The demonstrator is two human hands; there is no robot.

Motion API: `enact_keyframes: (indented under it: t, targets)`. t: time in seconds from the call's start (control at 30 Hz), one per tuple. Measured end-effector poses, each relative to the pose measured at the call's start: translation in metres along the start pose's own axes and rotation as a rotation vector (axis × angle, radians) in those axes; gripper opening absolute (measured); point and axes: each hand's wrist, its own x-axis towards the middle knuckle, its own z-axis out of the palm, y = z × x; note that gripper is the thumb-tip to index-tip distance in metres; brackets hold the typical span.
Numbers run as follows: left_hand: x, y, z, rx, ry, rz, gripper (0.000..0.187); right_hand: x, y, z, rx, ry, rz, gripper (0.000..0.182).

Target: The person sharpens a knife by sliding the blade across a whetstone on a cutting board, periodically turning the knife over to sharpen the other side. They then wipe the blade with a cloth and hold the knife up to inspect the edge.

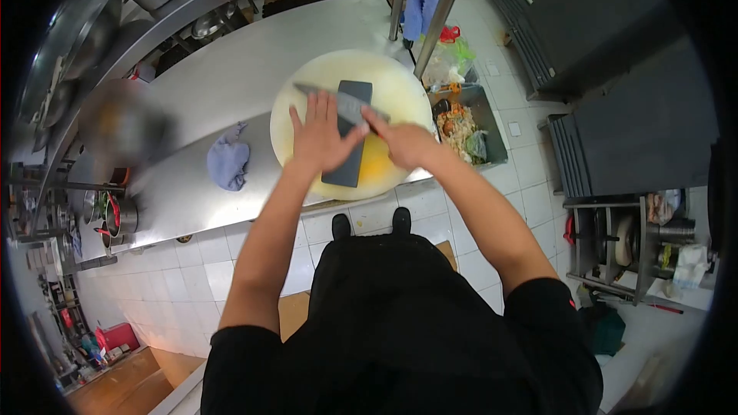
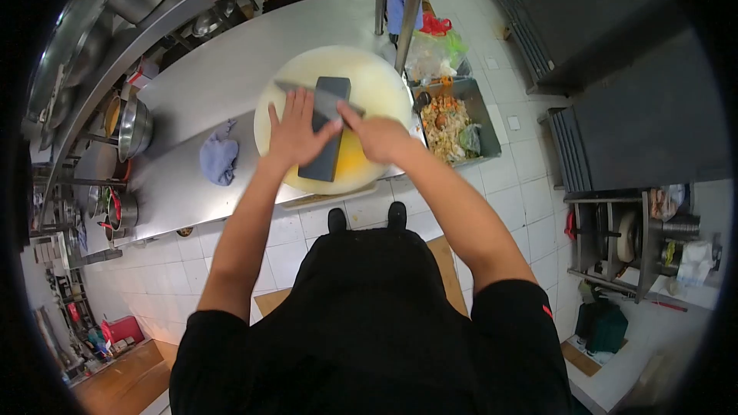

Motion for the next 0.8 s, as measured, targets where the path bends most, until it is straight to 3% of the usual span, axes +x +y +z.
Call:
enact_keyframes:
  t: [0.07,0.1,0.17,0.27,0.33,0.43,0.53,0.6,0.7,0.8]
  targets:
    - [-0.065,0.007,0.013,0.011,0.073,0.059,0.112,-0.037,-0.007,0.022,0.052,-0.07,-0.042,0.1]
    - [-0.1,0.013,0.016,0.008,0.107,0.097,0.112,-0.06,-0.022,0.017,0.056,-0.237,-0.002,0.103]
    - [-0.149,0.03,0.005,-0.038,0.076,0.069,0.11,-0.092,-0.027,0.036,0.019,-0.2,-0.124,0.107]
    - [-0.121,0.02,0.019,-0.018,0.18,0.088,0.11,-0.062,-0.011,0.034,-0.008,-0.183,-0.081,0.104]
    - [-0.058,0.004,0.018,0.046,0.129,0.007,0.111,-0.018,0.008,0.017,-0.015,0.003,-0.134,0.093]
    - [0.014,-0.003,-0.001,-0.014,0.02,-0.123,0.108,0.035,0.018,-0.012,-0.017,0.052,-0.098,0.091]
    - [-0.001,-0.001,0.0,0.013,0.031,-0.094,0.109,0.022,0.011,-0.016,-0.041,-0.015,-0.056,0.092]
    - [-0.053,0.003,0.015,0.009,0.094,-0.019,0.109,-0.007,0.013,0.017,0.004,0.017,-0.14,0.096]
    - [-0.141,0.031,0.016,-0.028,0.07,0.044,0.112,-0.077,-0.004,0.042,0.019,-0.219,-0.125,0.103]
    - [-0.14,0.046,0.018,-0.098,0.061,0.079,0.113,-0.1,-0.006,0.045,-0.007,-0.136,-0.095,0.106]
